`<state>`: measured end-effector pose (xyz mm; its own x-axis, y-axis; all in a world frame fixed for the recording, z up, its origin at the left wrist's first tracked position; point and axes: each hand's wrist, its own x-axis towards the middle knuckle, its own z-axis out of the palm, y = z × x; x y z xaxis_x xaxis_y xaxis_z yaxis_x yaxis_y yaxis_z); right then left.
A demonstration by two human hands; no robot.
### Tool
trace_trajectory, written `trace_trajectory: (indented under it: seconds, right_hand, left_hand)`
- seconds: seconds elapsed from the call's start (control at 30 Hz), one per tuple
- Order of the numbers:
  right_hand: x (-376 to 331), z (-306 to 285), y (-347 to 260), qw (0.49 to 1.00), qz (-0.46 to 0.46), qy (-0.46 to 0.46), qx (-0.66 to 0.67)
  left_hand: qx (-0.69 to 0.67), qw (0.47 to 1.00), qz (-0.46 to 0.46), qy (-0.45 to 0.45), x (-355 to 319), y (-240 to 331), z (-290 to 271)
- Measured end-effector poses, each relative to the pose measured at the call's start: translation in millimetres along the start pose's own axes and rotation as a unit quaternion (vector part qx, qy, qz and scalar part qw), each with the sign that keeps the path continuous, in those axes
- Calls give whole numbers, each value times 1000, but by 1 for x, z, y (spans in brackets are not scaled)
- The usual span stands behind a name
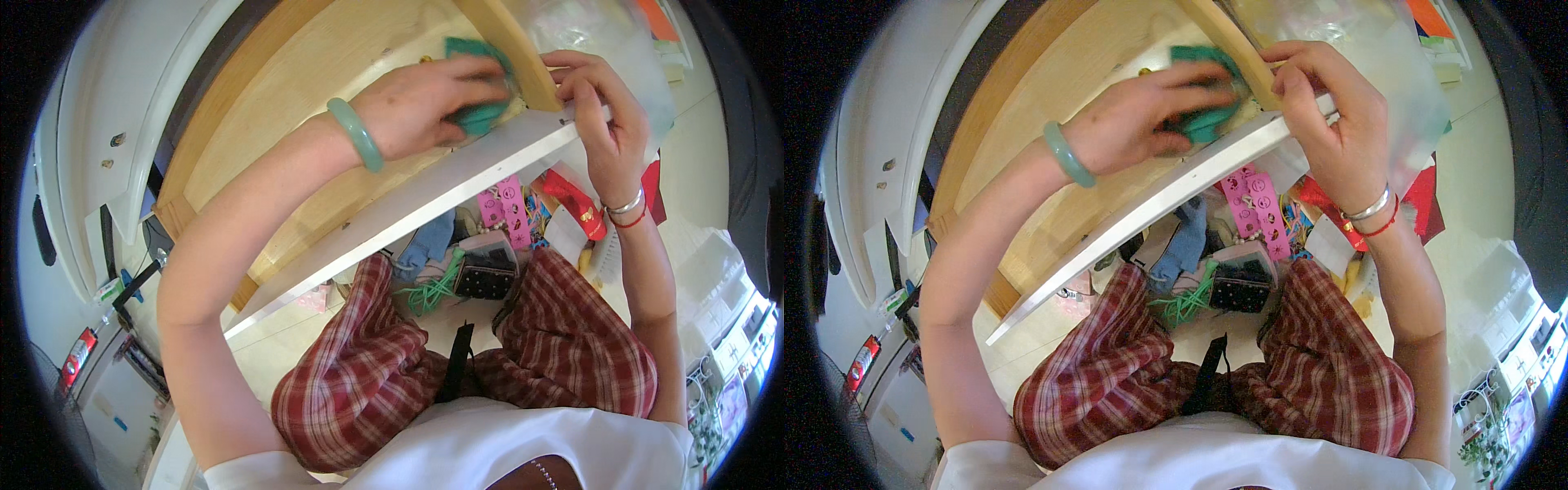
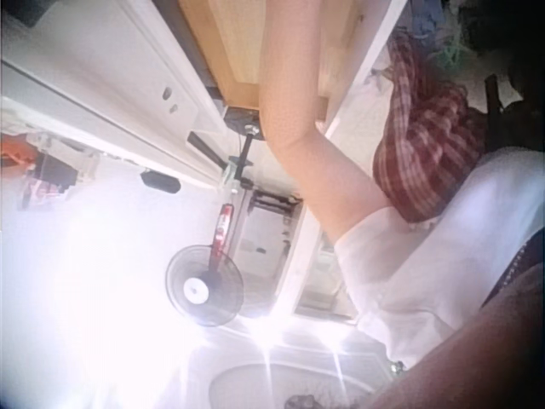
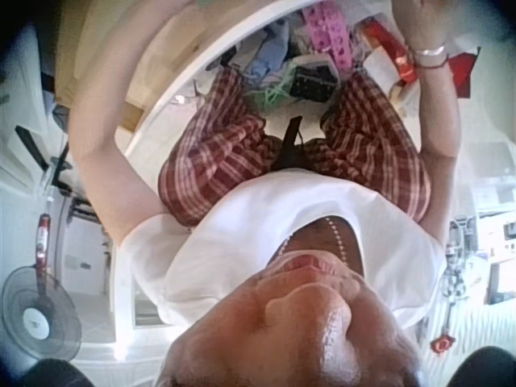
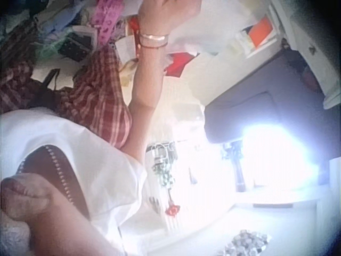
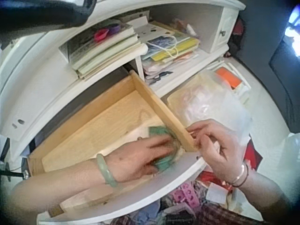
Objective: The person cleans a wooden drawer using a brush and a cloth, then organizes items inside it. They place a small pouch, a piece of paper, and a wallet into the drawer, arranging them neatly.
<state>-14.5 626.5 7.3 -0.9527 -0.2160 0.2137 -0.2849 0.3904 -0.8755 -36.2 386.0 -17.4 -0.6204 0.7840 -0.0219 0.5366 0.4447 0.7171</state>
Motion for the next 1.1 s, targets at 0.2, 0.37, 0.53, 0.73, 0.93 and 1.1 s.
trace_trajectory:
  seconds: [0.2,0.37,0.53,0.73,0.93,1.1]
  right_hand:
    - [3,-2,6,1000,-10,-13,-15]
    - [1,-3,-14,998,58,-11,-37]
    - [-2,1,1,999,18,13,-33]
    - [-1,1,1,999,-4,31,-22]
    - [-6,-2,13,995,-43,57,-64]
    - [-7,-5,14,995,-21,36,-85]
  left_hand:
    - [8,999,27,-40,8,5,6]
    - [18,996,-23,-86,12,31,-7]
    - [-100,992,-80,-6,-7,15,22]
    - [26,989,-107,-103,-71,23,-8]
    - [-229,912,-337,-42,-124,100,-68]
    - [-400,896,-190,-21,-85,182,-20]
